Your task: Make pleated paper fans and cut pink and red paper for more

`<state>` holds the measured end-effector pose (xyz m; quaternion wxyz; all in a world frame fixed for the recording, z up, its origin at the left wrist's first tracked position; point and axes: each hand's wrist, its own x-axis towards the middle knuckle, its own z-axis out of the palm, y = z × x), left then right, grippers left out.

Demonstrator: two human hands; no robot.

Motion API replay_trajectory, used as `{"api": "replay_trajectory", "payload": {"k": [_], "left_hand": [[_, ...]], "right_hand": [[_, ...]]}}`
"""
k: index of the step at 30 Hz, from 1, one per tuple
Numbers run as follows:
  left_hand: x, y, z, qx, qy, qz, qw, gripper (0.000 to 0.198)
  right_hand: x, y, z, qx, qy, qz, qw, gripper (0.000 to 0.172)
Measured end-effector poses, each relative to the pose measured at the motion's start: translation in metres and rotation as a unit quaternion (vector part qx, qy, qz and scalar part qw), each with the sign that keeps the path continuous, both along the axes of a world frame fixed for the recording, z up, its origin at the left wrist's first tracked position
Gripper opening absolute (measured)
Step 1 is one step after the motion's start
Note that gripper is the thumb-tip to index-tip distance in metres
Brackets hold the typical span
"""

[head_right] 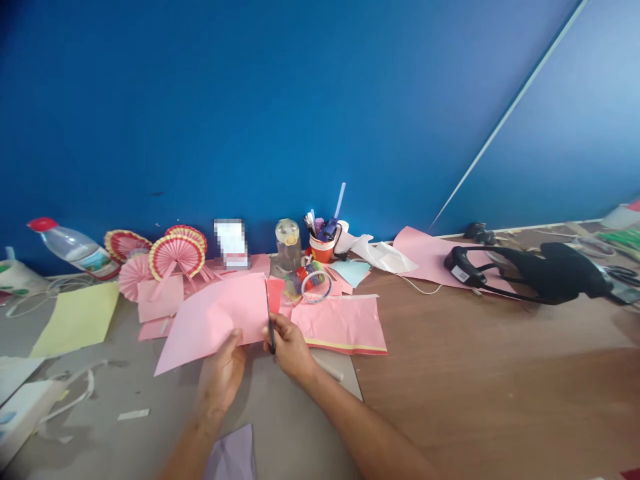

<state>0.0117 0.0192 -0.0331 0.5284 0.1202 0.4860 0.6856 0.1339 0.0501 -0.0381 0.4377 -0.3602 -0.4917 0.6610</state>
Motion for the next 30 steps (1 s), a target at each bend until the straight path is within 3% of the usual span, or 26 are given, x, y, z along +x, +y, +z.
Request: {"api": "replay_trajectory", "payload": {"k": [4,6,9,11,15,18,21,24,30], "left_hand": [[-0.003,0.002,0.009,0.013,-0.018,0.014,1.000,0.006],[-0.006,0.005,0.014,0.031,-0.055,0.033,0.998,0.014],[-0.011,0.008,0.020,0.026,-0.113,0.037,0.993,0.023],[-0.013,0.008,0.023,0.007,-0.129,0.035,0.991,0.024],[-0.015,0.008,0.025,-0.007,-0.090,0.055,0.994,0.026],[-0.016,0.008,0.025,-0.001,-0.044,0.047,0.998,0.024],[-0.018,0.007,0.023,-0.007,-0.039,0.043,0.998,0.020],[-0.021,0.005,0.023,-0.016,-0.058,0.017,0.998,0.020],[-0.029,0.003,0.026,-0.058,-0.093,-0.036,0.993,0.017]], "right_hand": [[0.001,0.000,-0.007,-0.038,0.063,-0.011,0.997,0.045],[0.002,0.001,-0.008,-0.063,0.126,-0.014,0.990,0.051],[0.008,0.005,-0.002,-0.090,0.202,-0.021,0.975,0.053],[0.014,0.010,0.004,-0.069,0.207,-0.046,0.975,0.049],[0.028,0.020,0.010,0.055,0.107,-0.187,0.975,0.036],[0.038,0.023,0.007,0.175,-0.046,-0.253,0.950,0.030],[0.042,0.022,0.000,0.299,-0.170,-0.231,0.910,0.041],[0.041,0.022,-0.006,0.400,-0.208,-0.184,0.874,0.058],[0.042,0.022,-0.009,0.467,-0.254,-0.089,0.842,0.059]]}}
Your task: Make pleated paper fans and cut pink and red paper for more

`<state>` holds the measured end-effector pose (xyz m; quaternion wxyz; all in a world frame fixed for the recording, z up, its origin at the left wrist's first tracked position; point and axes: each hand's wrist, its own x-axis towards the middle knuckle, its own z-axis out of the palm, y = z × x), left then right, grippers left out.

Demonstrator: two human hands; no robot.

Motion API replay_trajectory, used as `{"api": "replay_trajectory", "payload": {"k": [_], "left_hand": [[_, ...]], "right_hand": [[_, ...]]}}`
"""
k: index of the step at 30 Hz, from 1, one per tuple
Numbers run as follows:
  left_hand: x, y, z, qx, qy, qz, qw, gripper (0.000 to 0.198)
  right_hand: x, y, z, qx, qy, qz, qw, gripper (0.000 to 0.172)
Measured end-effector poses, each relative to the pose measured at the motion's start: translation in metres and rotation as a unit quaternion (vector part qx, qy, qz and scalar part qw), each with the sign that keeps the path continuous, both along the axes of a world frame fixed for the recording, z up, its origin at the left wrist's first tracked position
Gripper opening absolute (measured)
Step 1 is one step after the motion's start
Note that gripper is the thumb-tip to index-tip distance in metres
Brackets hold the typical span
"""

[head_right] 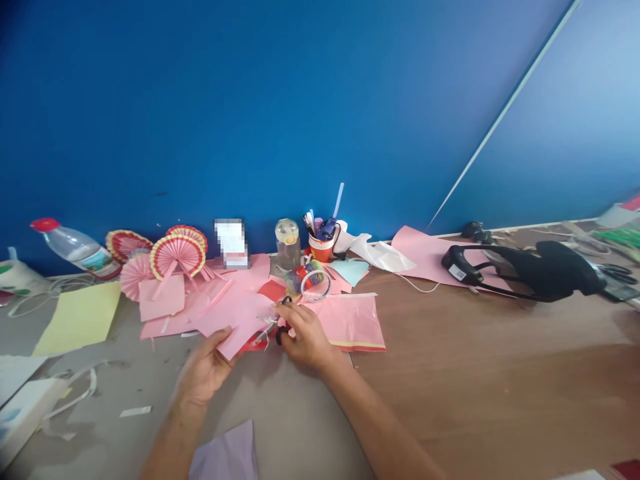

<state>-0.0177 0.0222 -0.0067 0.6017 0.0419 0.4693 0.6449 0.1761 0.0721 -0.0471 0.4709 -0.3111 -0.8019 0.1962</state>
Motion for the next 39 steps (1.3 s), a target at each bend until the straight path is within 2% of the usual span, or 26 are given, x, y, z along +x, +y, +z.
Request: {"api": "replay_trajectory", "payload": {"k": [2,5,6,8,10,11,13,15,17,19,21,22,24,27,30,32,34,36,39], "left_hand": [[-0.003,0.000,0.000,0.007,-0.023,-0.001,1.000,0.016],[-0.005,-0.003,-0.001,0.075,-0.056,-0.033,0.995,0.011],[-0.005,-0.005,-0.002,0.105,-0.062,-0.054,0.991,0.016],[-0.004,-0.007,-0.002,0.155,-0.065,-0.102,0.980,0.038],[-0.002,-0.009,0.000,0.185,-0.056,-0.141,0.971,0.054],[-0.001,-0.009,0.001,0.194,-0.046,-0.148,0.969,0.059],[0.000,-0.007,0.002,0.202,-0.001,-0.128,0.971,0.058],[0.002,-0.003,-0.003,0.181,0.075,-0.075,0.978,0.046],[0.004,0.001,-0.012,0.129,0.151,-0.017,0.980,0.033],[0.004,0.005,-0.023,0.074,0.197,0.002,0.978,0.030],[0.002,0.007,-0.030,0.038,0.279,0.025,0.959,0.032],[0.001,0.007,-0.032,0.034,0.346,0.045,0.937,0.036],[-0.003,0.007,-0.032,0.054,0.502,0.093,0.858,0.047],[-0.005,0.006,-0.030,0.097,0.693,0.108,0.706,0.055],[0.001,0.003,-0.034,0.092,0.799,0.048,0.592,0.045],[0.008,0.000,-0.040,0.103,0.833,-0.022,0.544,0.038],[0.016,-0.003,-0.045,0.130,0.834,-0.106,0.526,0.037],[0.022,-0.005,-0.047,0.142,0.811,-0.185,0.536,0.040],[0.027,-0.007,-0.041,0.121,0.777,-0.250,0.565,0.045]], "right_hand": [[0.001,-0.002,0.000,-0.008,-0.003,0.000,1.000,0.056],[-0.002,-0.006,0.000,-0.054,0.031,-0.009,0.998,0.047],[-0.004,-0.007,0.002,-0.086,0.056,-0.011,0.995,0.043],[-0.009,-0.009,0.006,-0.174,0.135,-0.011,0.975,0.035],[-0.012,-0.008,0.013,-0.280,0.255,0.000,0.926,0.030],[-0.012,-0.007,0.016,-0.336,0.321,0.008,0.886,0.031],[-0.012,-0.003,0.020,-0.437,0.433,0.022,0.788,0.036],[-0.010,0.000,0.021,-0.509,0.492,0.032,0.706,0.038],[-0.008,0.000,0.020,-0.546,0.507,0.050,0.665,0.037],[-0.009,0.000,0.017,-0.561,0.503,0.074,0.653,0.036],[-0.009,0.000,0.015,-0.564,0.503,0.085,0.649,0.037],[-0.010,0.000,0.015,-0.566,0.503,0.083,0.648,0.037],[-0.010,0.002,0.015,-0.573,0.497,0.068,0.648,0.036],[-0.008,0.004,0.017,-0.591,0.460,0.051,0.661,0.037],[-0.006,0.002,0.020,-0.602,0.374,0.024,0.705,0.039],[-0.005,0.000,0.020,-0.583,0.290,0.000,0.759,0.038],[-0.003,-0.002,0.020,-0.543,0.195,-0.010,0.817,0.036],[0.000,-0.004,0.020,-0.494,0.098,-0.017,0.864,0.036],[0.005,-0.005,0.022,-0.435,-0.010,-0.031,0.900,0.037]]}}
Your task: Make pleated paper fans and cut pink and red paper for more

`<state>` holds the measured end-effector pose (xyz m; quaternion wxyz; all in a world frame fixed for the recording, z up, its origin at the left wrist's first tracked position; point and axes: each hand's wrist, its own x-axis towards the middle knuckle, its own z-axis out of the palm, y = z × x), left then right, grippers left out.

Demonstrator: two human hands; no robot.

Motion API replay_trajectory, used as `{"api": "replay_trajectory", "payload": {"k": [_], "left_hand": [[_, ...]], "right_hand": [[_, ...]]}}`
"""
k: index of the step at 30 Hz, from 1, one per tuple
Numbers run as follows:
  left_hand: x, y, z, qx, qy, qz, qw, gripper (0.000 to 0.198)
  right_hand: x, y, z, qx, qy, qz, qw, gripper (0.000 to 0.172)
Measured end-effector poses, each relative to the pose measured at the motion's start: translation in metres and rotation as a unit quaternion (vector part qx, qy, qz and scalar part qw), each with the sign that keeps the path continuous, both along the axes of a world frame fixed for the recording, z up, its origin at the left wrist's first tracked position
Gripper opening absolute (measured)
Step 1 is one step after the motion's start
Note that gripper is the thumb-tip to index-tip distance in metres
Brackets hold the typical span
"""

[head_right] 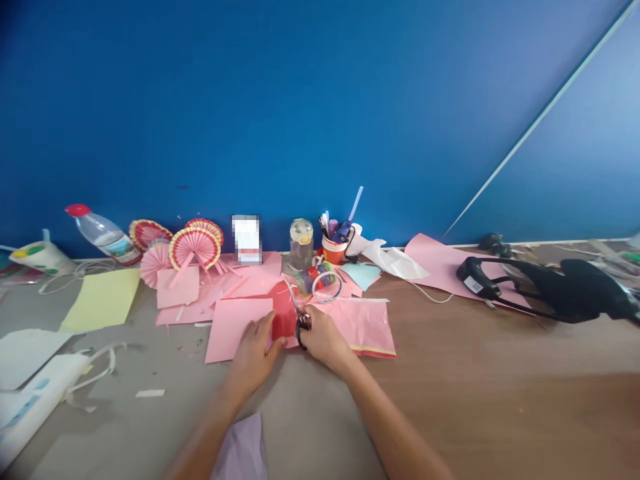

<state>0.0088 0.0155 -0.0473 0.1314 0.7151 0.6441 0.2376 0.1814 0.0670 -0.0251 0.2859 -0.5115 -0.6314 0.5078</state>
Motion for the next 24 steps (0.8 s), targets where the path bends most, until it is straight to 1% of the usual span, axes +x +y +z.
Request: {"api": "replay_trajectory", "payload": {"k": [2,4,6,8,9,10,13,15,17,19,20,22,24], "left_hand": [[0.002,-0.001,0.010,-0.035,-0.015,0.009,0.999,0.051],[0.004,-0.003,0.020,-0.064,-0.023,0.001,0.998,0.063],[0.008,-0.007,0.029,-0.082,-0.010,-0.033,0.996,0.080],[0.013,-0.011,0.034,-0.092,0.020,-0.064,0.993,0.089],[0.015,-0.013,0.035,-0.095,0.036,-0.075,0.992,0.087],[0.016,-0.014,0.035,-0.095,0.052,-0.081,0.991,0.081],[0.015,-0.017,0.036,-0.099,0.076,-0.098,0.987,0.050],[0.010,-0.017,0.037,-0.109,0.073,-0.111,0.985,0.034],[0.006,-0.016,0.039,-0.120,0.055,-0.132,0.982,0.026],[0.004,-0.015,0.039,-0.122,0.037,-0.138,0.982,0.024],[0.004,-0.015,0.038,-0.117,0.033,-0.131,0.984,0.027],[0.005,-0.014,0.035,-0.093,0.034,-0.112,0.989,0.040],[0.005,-0.013,0.032,-0.069,0.044,-0.113,0.990,0.051]], "right_hand": [[0.002,-0.002,0.002,0.007,-0.020,0.016,1.000,0.037],[0.004,-0.004,0.004,-0.022,-0.003,0.025,0.999,0.038],[0.004,-0.007,0.003,-0.066,0.030,0.024,0.997,0.038],[0.003,-0.010,0.001,-0.099,0.059,0.020,0.993,0.037],[0.003,-0.012,0.000,-0.108,0.070,0.019,0.992,0.036],[0.003,-0.014,-0.001,-0.114,0.077,0.021,0.990,0.035],[0.004,-0.018,-0.003,-0.131,0.084,0.025,0.987,0.034],[0.006,-0.020,-0.004,-0.140,0.086,0.028,0.986,0.033],[0.008,-0.021,-0.005,-0.145,0.089,0.032,0.985,0.032],[0.009,-0.023,-0.006,-0.153,0.093,0.036,0.983,0.032],[0.009,-0.023,-0.006,-0.159,0.097,0.038,0.982,0.032],[0.009,-0.025,-0.005,-0.176,0.109,0.039,0.977,0.033],[0.009,-0.027,-0.004,-0.192,0.119,0.038,0.973,0.032]]}}
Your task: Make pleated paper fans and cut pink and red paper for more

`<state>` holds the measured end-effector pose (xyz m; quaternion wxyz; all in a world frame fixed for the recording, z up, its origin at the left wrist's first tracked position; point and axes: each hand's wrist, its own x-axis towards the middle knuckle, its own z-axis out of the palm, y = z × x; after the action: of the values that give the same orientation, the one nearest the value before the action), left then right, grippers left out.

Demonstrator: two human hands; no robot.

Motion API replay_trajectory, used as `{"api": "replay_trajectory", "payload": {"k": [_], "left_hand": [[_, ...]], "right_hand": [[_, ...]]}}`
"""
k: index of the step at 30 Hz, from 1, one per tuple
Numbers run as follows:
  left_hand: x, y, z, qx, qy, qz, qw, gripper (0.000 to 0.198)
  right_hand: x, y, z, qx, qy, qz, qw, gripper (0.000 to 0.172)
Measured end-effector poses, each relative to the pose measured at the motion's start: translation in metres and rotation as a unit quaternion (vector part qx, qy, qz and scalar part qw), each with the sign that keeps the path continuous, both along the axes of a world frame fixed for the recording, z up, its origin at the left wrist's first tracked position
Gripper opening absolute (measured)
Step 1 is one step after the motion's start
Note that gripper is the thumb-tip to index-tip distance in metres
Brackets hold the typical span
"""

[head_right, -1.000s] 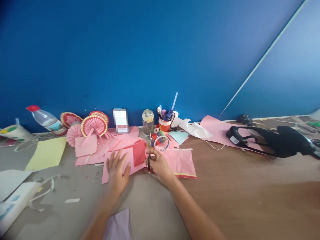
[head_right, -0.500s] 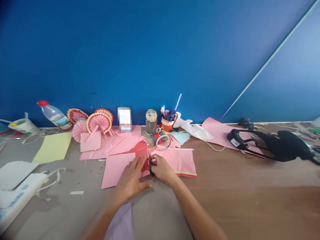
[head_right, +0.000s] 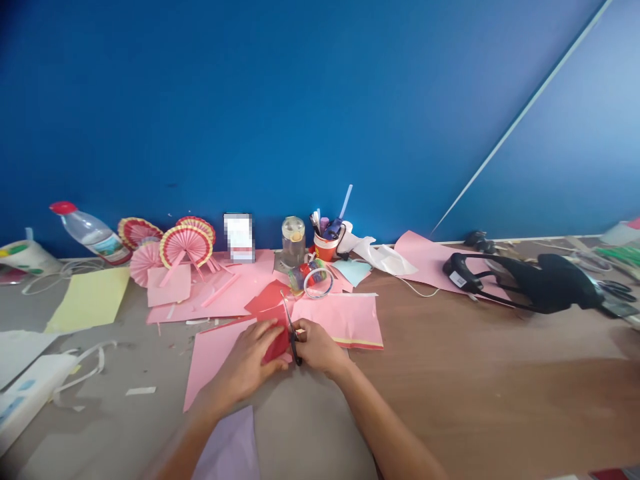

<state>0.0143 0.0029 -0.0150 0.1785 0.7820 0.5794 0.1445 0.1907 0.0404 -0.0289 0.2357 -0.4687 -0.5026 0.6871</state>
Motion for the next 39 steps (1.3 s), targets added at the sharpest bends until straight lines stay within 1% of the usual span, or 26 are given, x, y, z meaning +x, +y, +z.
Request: {"api": "replay_trajectory", "payload": {"k": [1,3,5,6,8,9,11,14,17,20,23,27,30,32,34,36,39], "left_hand": [[0.000,0.001,-0.001,0.003,0.004,-0.010,1.000,0.051],[0.001,0.002,0.001,-0.008,0.014,-0.027,1.000,0.043],[0.001,0.002,0.004,-0.020,0.020,-0.029,0.999,0.039],[0.002,0.002,0.005,-0.023,0.020,-0.024,0.999,0.041],[0.003,0.001,0.006,-0.023,0.013,-0.010,1.000,0.050],[0.004,0.000,0.005,-0.027,0.008,-0.005,1.000,0.055],[0.005,-0.003,0.001,-0.041,-0.003,0.000,0.999,0.056],[0.005,-0.006,-0.006,-0.058,-0.017,0.001,0.998,0.051],[0.004,-0.008,-0.009,-0.041,-0.016,0.000,0.999,0.041],[0.006,-0.009,-0.006,-0.013,-0.006,-0.015,1.000,0.031],[0.007,-0.007,0.001,-0.003,-0.009,0.003,1.000,0.031],[-0.001,0.001,0.015,0.007,-0.020,0.059,0.998,0.028],[-0.011,0.012,0.024,-0.019,-0.029,0.108,0.994,0.027],[-0.017,0.021,0.027,-0.034,-0.036,0.131,0.990,0.026],[-0.022,0.030,0.027,-0.025,-0.031,0.144,0.989,0.024],[-0.026,0.039,0.023,0.003,-0.005,0.145,0.989,0.024],[-0.030,0.050,0.014,0.085,0.026,0.109,0.990,0.027]], "right_hand": [[0.000,0.000,0.001,-0.006,0.000,-0.001,1.000,0.031],[0.001,-0.001,0.004,-0.013,-0.006,-0.002,1.000,0.031],[0.002,0.000,0.007,-0.018,-0.015,-0.005,1.000,0.031],[0.002,0.000,0.008,-0.020,-0.017,-0.007,1.000,0.031],[0.003,-0.001,0.009,-0.029,-0.017,-0.012,0.999,0.032],[0.003,-0.001,0.009,-0.036,-0.012,-0.013,0.999,0.032],[0.003,-0.003,0.009,-0.050,0.005,-0.010,0.999,0.033],[0.002,-0.007,0.007,-0.057,0.024,0.001,0.998,0.033],[0.002,-0.009,0.004,-0.058,0.020,0.009,0.998,0.032],[0.001,-0.011,0.002,-0.056,0.018,0.013,0.998,0.031],[0.002,-0.012,0.002,-0.039,0.015,0.018,0.999,0.030],[0.006,-0.013,0.003,-0.024,0.007,0.024,0.999,0.029],[0.008,-0.013,-0.002,-0.023,-0.007,0.026,0.999,0.029],[0.008,-0.013,-0.008,-0.024,-0.012,0.027,0.999,0.029],[0.009,-0.014,-0.014,-0.026,-0.013,0.036,0.999,0.027],[0.010,-0.015,-0.019,-0.022,-0.016,0.052,0.998,0.026],[0.015,-0.016,-0.014,0.007,-0.039,0.091,0.995,0.027]]}}
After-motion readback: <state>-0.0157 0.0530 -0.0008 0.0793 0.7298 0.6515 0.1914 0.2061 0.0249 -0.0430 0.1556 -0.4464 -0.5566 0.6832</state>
